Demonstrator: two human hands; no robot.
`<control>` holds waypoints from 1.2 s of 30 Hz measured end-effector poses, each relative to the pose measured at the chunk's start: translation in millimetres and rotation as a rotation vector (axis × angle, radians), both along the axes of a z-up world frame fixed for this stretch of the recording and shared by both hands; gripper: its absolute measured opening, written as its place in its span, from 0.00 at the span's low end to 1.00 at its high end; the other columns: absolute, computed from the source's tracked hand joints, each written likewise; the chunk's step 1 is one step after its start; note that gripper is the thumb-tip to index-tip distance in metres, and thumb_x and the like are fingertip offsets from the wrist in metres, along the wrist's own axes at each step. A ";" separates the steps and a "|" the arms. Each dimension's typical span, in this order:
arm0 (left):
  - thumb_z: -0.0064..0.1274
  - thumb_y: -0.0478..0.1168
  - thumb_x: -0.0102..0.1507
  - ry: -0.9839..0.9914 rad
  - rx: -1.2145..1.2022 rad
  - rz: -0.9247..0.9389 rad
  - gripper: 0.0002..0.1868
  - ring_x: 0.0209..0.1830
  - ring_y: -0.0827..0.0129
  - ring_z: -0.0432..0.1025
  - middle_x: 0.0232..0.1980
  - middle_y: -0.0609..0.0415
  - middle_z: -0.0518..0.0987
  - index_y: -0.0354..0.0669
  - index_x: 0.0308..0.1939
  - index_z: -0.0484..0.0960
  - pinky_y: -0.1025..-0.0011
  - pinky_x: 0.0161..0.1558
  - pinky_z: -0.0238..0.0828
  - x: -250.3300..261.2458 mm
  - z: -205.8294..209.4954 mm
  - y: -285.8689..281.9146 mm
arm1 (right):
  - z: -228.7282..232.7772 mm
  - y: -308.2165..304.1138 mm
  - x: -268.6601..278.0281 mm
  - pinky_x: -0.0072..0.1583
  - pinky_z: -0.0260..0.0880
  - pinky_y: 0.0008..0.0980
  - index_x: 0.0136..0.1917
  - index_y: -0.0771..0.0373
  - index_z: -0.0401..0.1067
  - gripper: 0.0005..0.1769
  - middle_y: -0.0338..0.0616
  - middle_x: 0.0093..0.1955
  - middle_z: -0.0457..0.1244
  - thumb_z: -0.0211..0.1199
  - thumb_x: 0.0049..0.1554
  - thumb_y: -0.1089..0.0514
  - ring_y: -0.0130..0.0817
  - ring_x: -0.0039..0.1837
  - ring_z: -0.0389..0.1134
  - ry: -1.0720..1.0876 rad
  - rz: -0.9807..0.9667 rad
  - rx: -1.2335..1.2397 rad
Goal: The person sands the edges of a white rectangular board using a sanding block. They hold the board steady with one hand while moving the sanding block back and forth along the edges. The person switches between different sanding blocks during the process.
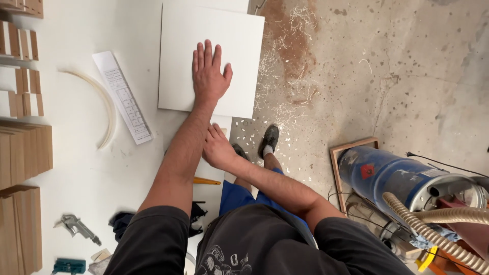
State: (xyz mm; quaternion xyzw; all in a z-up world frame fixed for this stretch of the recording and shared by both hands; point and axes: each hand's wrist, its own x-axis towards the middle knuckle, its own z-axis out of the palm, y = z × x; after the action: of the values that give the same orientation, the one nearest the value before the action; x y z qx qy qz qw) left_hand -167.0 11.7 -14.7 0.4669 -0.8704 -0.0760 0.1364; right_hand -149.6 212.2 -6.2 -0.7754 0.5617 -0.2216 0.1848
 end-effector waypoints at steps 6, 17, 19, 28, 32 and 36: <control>0.47 0.53 0.71 0.008 -0.060 0.005 0.32 0.80 0.44 0.49 0.79 0.37 0.59 0.39 0.75 0.71 0.52 0.79 0.39 0.2 -2.9 -0.6 | 7.2 -2.8 -10.8 0.61 0.65 0.48 0.41 0.66 0.69 0.02 0.50 0.42 0.60 0.61 0.56 0.66 0.51 0.49 0.60 -0.147 -0.003 -0.199; 0.37 0.58 0.73 -0.070 0.088 0.010 0.35 0.82 0.45 0.45 0.81 0.38 0.54 0.41 0.78 0.65 0.53 0.79 0.35 -0.3 18.5 -1.4 | 17.4 63.6 -171.4 0.63 0.73 0.49 0.69 0.64 0.65 0.27 0.71 0.68 0.62 0.66 0.61 0.52 0.60 0.67 0.68 -2.054 -0.424 0.401; 0.50 0.54 0.67 0.040 -0.125 0.010 0.32 0.78 0.44 0.53 0.77 0.37 0.63 0.41 0.71 0.74 0.52 0.77 0.42 -2.7 -16.9 -6.0 | 11.5 61.3 -174.7 0.65 0.72 0.53 0.66 0.59 0.69 0.21 0.69 0.67 0.63 0.63 0.62 0.52 0.60 0.67 0.67 -2.096 -0.510 0.368; 0.62 0.50 0.61 0.099 -0.340 0.023 0.30 0.73 0.43 0.63 0.70 0.36 0.73 0.41 0.64 0.83 0.51 0.75 0.49 -0.7 -20.9 -4.9 | -49.1 38.5 -137.0 0.73 0.61 0.46 0.63 0.60 0.77 0.21 0.56 0.68 0.65 0.72 0.56 0.67 0.45 0.71 0.64 -1.101 -0.853 -0.084; 0.62 0.50 0.62 0.097 -0.323 0.018 0.30 0.74 0.42 0.62 0.71 0.37 0.71 0.41 0.66 0.82 0.50 0.75 0.48 -0.2 -24.0 -5.6 | -48.1 31.6 -115.4 0.69 0.67 0.45 0.62 0.61 0.78 0.19 0.59 0.69 0.64 0.70 0.57 0.70 0.51 0.69 0.66 -0.914 -0.818 -0.242; 0.61 0.51 0.62 0.084 -0.345 0.018 0.30 0.74 0.43 0.62 0.71 0.37 0.72 0.42 0.66 0.82 0.51 0.76 0.49 0.6 -23.9 -4.7 | -47.4 22.2 -115.6 0.69 0.67 0.46 0.60 0.63 0.78 0.19 0.63 0.68 0.64 0.71 0.55 0.71 0.53 0.68 0.67 -0.907 -0.809 -0.293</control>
State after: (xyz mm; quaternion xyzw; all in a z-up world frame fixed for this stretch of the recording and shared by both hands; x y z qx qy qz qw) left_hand -166.4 7.0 -38.6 0.4409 -0.8599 0.0564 0.2512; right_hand -265.2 234.4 -53.6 -0.3476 0.6402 -0.6558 0.1980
